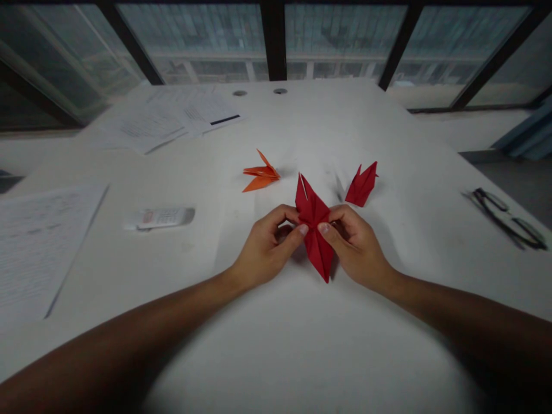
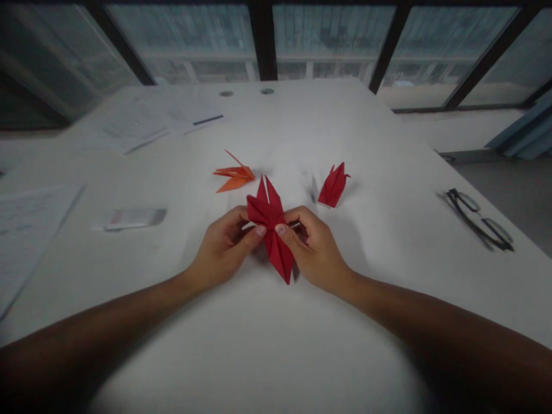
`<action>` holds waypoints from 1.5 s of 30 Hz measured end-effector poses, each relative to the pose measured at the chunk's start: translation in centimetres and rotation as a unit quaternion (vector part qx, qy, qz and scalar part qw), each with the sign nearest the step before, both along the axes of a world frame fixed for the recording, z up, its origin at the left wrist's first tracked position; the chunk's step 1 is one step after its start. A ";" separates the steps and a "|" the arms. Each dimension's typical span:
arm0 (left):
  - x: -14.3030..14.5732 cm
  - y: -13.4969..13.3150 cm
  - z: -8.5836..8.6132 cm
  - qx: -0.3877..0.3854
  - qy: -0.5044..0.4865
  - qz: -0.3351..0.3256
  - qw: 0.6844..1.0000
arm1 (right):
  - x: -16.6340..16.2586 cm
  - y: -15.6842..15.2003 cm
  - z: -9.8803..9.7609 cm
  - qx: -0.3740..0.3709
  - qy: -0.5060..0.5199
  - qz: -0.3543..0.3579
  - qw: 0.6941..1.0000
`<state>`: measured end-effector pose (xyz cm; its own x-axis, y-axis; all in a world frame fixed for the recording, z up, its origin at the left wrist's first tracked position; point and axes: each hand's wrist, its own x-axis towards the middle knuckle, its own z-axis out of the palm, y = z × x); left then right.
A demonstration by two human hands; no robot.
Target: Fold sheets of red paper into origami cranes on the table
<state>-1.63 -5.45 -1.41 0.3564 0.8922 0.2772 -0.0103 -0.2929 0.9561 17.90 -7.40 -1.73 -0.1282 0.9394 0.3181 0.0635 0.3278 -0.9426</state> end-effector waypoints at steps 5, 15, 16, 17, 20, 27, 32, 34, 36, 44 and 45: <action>0.1 0.0 0.1 0.004 0.016 0.001 1.000 | 0.0 -0.2 0.0 -0.027 -0.004 -0.006 1.000; 0.0 0.1 -0.2 0.004 0.004 0.003 1.000 | -0.1 0.1 -0.2 -0.021 0.018 -0.002 1.000; 0.0 0.2 -0.3 0.004 0.003 0.005 1.000 | -0.1 0.1 -0.2 -0.018 0.021 0.002 1.000; 0.0 0.3 -0.3 0.003 0.001 0.009 1.000 | -0.1 0.2 -0.2 -0.014 0.023 0.007 1.000; 0.1 0.4 -0.3 0.004 0.001 0.020 1.000 | -0.1 0.2 -0.1 -0.009 0.018 0.013 1.000; 0.1 0.1 0.0 -0.004 -0.006 0.006 1.000 | 0.0 0.1 0.1 -0.032 0.015 0.009 0.999; 0.1 0.0 0.1 -0.003 -0.015 -0.002 1.000 | 0.1 0.1 -0.1 -0.026 0.004 -0.005 1.000; 0.1 0.0 0.2 0.001 -0.012 -0.009 1.000 | 0.1 0.1 -0.1 -0.032 0.007 -0.003 0.999; 0.1 -0.1 0.2 0.007 -0.005 -0.004 1.000 | 0.0 0.1 -0.1 -0.040 0.012 0.001 0.999; -0.3 0.0 0.3 0.092 0.048 0.009 0.995 | 0.1 -0.1 0.0 -0.025 -0.012 -0.001 1.000; -0.3 0.0 0.4 0.102 0.050 0.005 0.994 | 0.1 -0.1 0.0 -0.022 -0.012 0.003 1.000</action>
<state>-1.93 -5.47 -1.05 0.3829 0.8249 0.4159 0.0850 -0.4798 0.8733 18.00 -7.47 -1.76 -0.1403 0.9514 0.2740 0.0846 0.2872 -0.9541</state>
